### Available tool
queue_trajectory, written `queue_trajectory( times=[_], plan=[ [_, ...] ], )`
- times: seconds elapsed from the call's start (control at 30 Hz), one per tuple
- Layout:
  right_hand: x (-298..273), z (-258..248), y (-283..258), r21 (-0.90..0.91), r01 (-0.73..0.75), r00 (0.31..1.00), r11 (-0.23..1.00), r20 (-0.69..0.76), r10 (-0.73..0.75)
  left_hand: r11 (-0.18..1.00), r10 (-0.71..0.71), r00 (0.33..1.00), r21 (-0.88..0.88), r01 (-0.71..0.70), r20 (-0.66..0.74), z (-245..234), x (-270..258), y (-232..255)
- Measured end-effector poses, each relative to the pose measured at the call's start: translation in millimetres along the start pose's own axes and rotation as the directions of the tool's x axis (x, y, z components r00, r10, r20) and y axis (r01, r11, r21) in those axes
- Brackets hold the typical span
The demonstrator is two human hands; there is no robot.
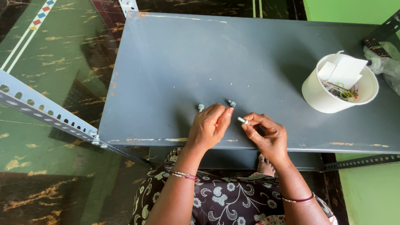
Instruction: The person sorts small metal bolts and nuts on a grey metal shelf. They then pick up a bolt and a nut, thread them together by hand, and insert the bolt into a hole on the vertical metal frame of the shelf. The person repeats this process, securing the shelf to the frame with multiple bolts.
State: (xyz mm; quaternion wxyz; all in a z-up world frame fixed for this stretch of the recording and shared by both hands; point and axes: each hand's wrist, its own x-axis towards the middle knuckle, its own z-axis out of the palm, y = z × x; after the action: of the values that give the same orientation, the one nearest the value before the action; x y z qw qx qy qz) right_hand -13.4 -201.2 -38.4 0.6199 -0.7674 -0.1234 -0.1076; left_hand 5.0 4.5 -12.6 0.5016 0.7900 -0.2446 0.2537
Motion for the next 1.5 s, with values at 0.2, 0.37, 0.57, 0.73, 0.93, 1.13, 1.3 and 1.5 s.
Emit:
queue_trajectory(
  times=[0.2,0.37,0.57,0.73,0.93,1.13,1.3,1.5],
  plan=[
    [2,1,3,0.095,-0.127,0.992,0.987,0.0,0.128,0.991,-0.08,0.984,-0.115,0.062,-0.161,1,4,4],
    [1,0,12,0.081,-0.027,1.0,0.996,0.012,0.027,0.976,-0.164,0.953,-0.185,0.118,-0.257,-4,2,13],
    [-14,12,-2,-0.158,0.052,0.999,0.986,0.007,-0.052,0.968,-0.209,0.943,-0.19,0.162,-0.26,-20,-27,31],
    [-28,45,-15,-0.065,0.159,0.986,0.985,0.058,-0.156,0.972,-0.189,0.963,-0.178,0.155,-0.194,-44,-57,50],
    [-56,89,-50,0.011,0.181,0.981,0.983,0.065,-0.181,0.98,-0.161,0.983,0.107,0.17,-0.084,-93,-73,69],
    [-89,127,-97,-0.191,0.341,0.936,0.92,0.156,-0.315,0.842,-0.537,0.842,-0.028,0.539,0.055,-131,-123,68],
    [-99,160,-113,-0.326,0.391,0.918,0.861,0.202,-0.341,0.784,-0.583,0.811,-0.301,0.543,-0.055,-140,-148,56],
    [-92,192,-121,-0.336,0.274,0.961,0.901,0.125,-0.245,0.835,-0.516,0.818,-0.363,0.414,-0.253,-153,-147,35]
  ],
)
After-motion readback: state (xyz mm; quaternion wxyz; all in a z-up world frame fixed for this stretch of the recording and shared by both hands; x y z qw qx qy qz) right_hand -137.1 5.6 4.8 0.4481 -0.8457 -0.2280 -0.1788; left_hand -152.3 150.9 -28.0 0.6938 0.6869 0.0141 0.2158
